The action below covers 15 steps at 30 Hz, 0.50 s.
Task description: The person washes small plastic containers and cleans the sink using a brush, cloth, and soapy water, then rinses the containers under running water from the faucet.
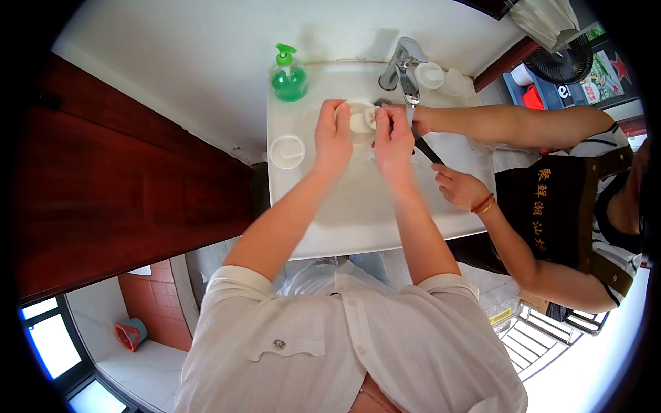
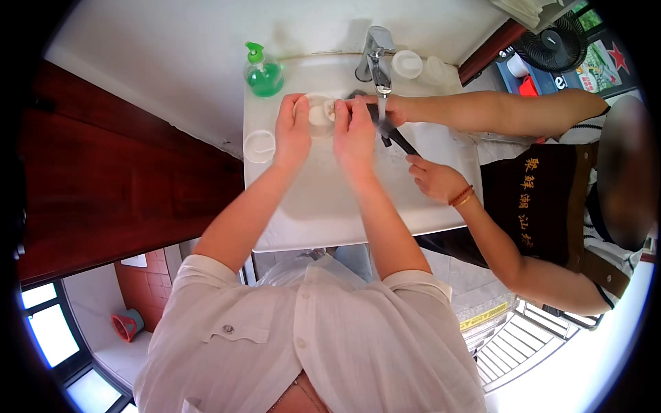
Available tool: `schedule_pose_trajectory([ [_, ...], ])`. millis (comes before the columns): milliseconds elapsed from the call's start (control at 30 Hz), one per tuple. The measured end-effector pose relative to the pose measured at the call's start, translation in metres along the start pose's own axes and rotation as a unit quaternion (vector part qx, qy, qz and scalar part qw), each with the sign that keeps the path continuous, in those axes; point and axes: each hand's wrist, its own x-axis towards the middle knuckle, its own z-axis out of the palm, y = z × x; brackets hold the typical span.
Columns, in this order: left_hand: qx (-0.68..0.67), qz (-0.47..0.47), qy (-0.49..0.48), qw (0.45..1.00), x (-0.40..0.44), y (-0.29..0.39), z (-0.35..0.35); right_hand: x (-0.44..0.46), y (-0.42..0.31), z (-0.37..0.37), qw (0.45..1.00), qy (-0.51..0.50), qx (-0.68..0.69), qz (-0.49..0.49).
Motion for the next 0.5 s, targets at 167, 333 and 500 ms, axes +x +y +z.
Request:
schedule_pose_trajectory([
  [167, -0.054, -0.026, 0.151, 0.987, -0.019, -0.005, 0.029, -0.027, 0.010, 0.012, 0.992, 0.113, -0.020, -0.061],
  [333, -0.072, -0.075, 0.110, 0.989, -0.026, -0.019, 0.029, -0.021, 0.019, -0.002, 0.982, 0.138, -0.052, -0.114],
  [500, -0.003, -0.082, -0.017, 0.997, -0.003, -0.006, 0.004, 0.020, 0.021, -0.025, 0.970, -0.037, -0.144, -0.192],
])
